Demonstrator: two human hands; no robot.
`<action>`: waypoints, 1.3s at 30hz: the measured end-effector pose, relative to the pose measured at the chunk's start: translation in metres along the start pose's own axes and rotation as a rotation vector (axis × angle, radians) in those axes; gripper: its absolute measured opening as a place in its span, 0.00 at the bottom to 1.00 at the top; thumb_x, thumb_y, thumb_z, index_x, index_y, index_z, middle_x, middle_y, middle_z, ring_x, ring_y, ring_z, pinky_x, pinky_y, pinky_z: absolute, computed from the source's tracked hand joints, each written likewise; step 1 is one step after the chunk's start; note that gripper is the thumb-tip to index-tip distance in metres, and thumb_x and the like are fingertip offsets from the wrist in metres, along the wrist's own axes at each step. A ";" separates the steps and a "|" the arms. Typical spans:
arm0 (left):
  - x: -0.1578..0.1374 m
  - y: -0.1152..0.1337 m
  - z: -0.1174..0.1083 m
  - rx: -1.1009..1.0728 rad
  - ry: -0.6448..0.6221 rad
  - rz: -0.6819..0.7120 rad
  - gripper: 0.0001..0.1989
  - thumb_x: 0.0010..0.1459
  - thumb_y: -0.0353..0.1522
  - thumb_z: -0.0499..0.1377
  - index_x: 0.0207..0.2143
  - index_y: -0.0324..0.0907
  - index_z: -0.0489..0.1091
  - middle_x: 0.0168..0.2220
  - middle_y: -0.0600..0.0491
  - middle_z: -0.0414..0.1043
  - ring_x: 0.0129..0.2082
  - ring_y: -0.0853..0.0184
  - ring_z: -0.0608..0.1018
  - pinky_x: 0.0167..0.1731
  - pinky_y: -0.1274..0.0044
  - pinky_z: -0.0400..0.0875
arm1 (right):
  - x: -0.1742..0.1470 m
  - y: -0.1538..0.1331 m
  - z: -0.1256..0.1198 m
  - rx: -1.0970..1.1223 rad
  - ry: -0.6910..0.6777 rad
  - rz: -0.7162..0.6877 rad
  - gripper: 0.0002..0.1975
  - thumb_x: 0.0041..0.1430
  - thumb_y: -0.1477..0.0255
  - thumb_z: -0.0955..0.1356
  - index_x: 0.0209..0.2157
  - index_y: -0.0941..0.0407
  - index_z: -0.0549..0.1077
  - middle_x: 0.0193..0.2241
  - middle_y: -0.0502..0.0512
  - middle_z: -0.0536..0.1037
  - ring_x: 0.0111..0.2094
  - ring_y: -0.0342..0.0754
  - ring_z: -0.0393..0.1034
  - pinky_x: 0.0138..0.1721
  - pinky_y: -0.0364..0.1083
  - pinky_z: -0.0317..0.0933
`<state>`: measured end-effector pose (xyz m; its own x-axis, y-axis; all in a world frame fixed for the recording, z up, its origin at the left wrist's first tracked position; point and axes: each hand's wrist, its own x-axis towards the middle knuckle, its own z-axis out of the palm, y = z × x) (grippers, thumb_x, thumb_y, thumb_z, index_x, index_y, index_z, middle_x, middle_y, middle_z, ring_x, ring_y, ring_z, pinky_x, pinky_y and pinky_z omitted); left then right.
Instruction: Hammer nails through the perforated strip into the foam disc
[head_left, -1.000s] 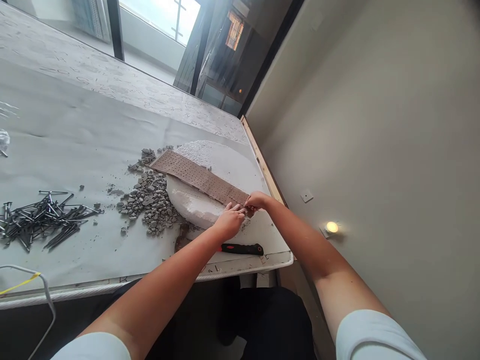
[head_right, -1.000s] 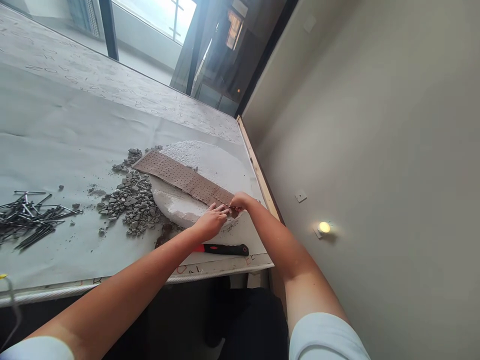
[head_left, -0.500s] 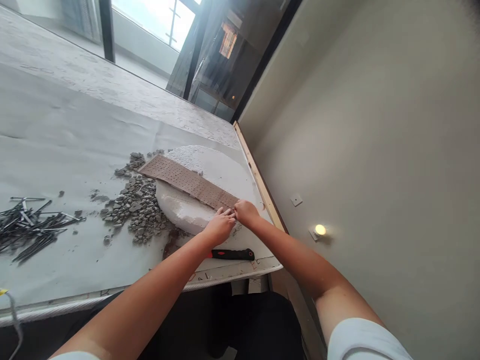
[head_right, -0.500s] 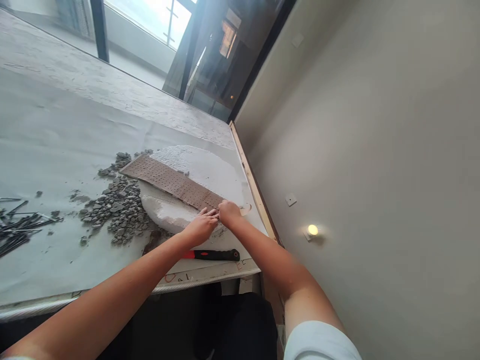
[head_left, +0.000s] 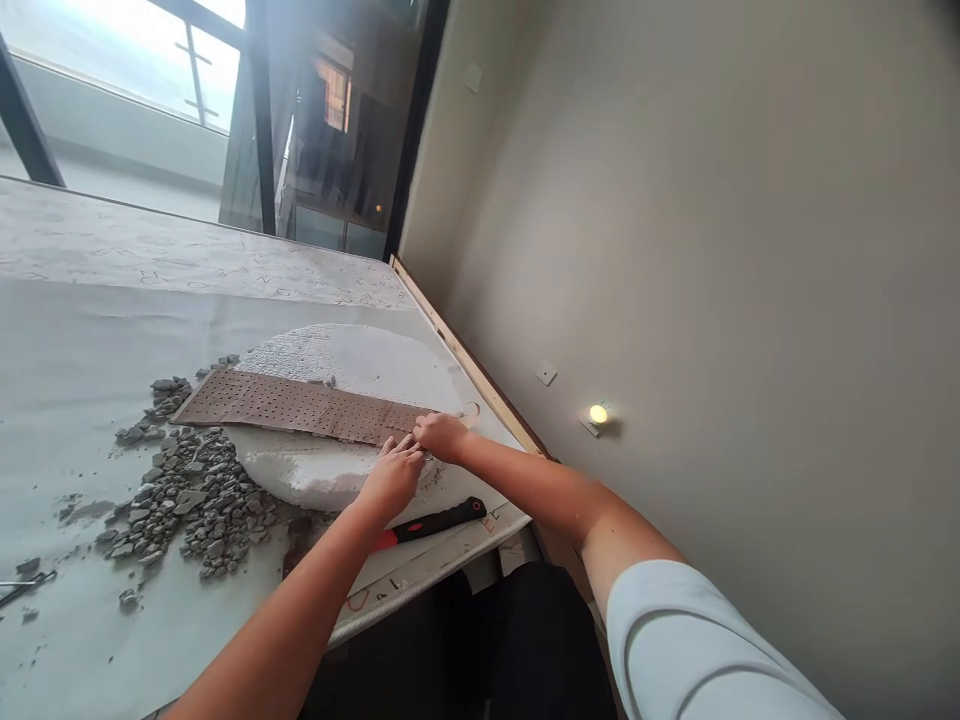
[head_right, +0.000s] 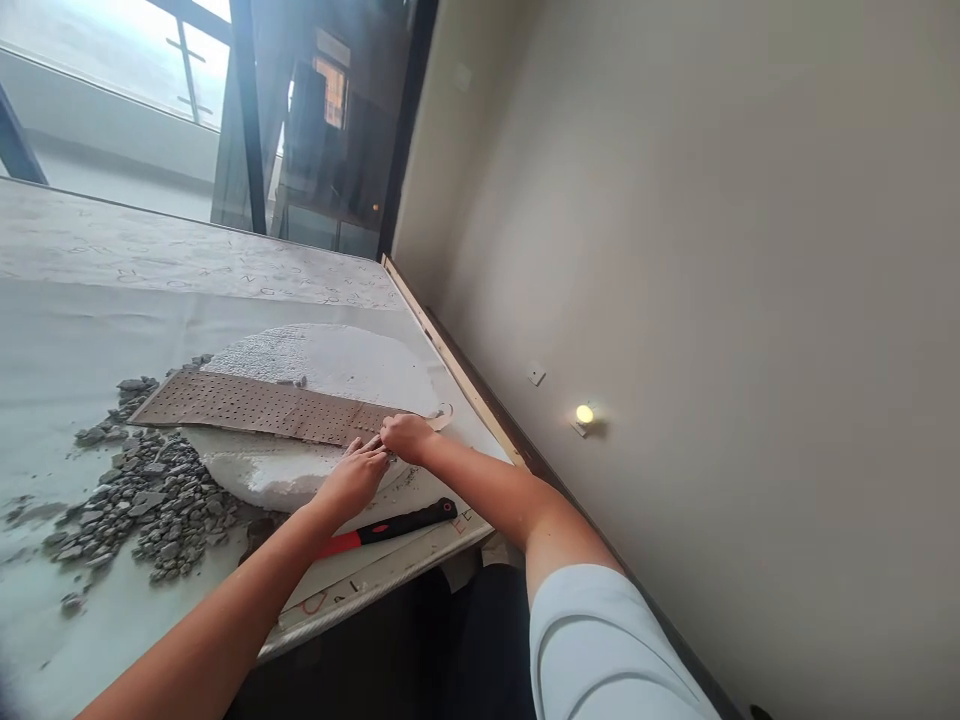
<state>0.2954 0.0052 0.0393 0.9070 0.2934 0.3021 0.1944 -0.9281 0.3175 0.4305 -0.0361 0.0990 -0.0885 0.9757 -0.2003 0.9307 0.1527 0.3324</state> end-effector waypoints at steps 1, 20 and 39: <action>0.000 0.001 -0.001 0.005 -0.001 -0.001 0.16 0.60 0.27 0.44 0.34 0.42 0.71 0.49 0.45 0.71 0.58 0.60 0.62 0.57 0.58 0.50 | 0.000 0.001 0.000 -0.002 0.001 -0.007 0.13 0.58 0.79 0.60 0.41 0.66 0.72 0.40 0.68 0.73 0.42 0.53 0.69 0.40 0.47 0.63; -0.002 0.003 -0.006 0.022 -0.065 -0.026 0.18 0.62 0.29 0.43 0.44 0.42 0.71 0.56 0.48 0.65 0.60 0.60 0.59 0.57 0.59 0.51 | 0.009 0.007 -0.007 0.060 -0.031 0.006 0.10 0.53 0.74 0.66 0.35 0.62 0.76 0.39 0.64 0.76 0.38 0.51 0.72 0.33 0.43 0.62; -0.007 0.007 -0.008 -0.069 0.005 -0.082 0.16 0.61 0.27 0.43 0.40 0.41 0.71 0.50 0.47 0.70 0.57 0.62 0.64 0.56 0.62 0.53 | 0.014 0.042 -0.059 0.433 -0.068 0.143 0.11 0.46 0.75 0.65 0.31 0.63 0.77 0.27 0.57 0.79 0.27 0.44 0.68 0.25 0.40 0.52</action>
<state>0.2876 -0.0013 0.0461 0.8872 0.3691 0.2770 0.2417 -0.8829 0.4025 0.4473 -0.0069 0.1648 0.0617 0.9675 -0.2452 0.9957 -0.0766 -0.0517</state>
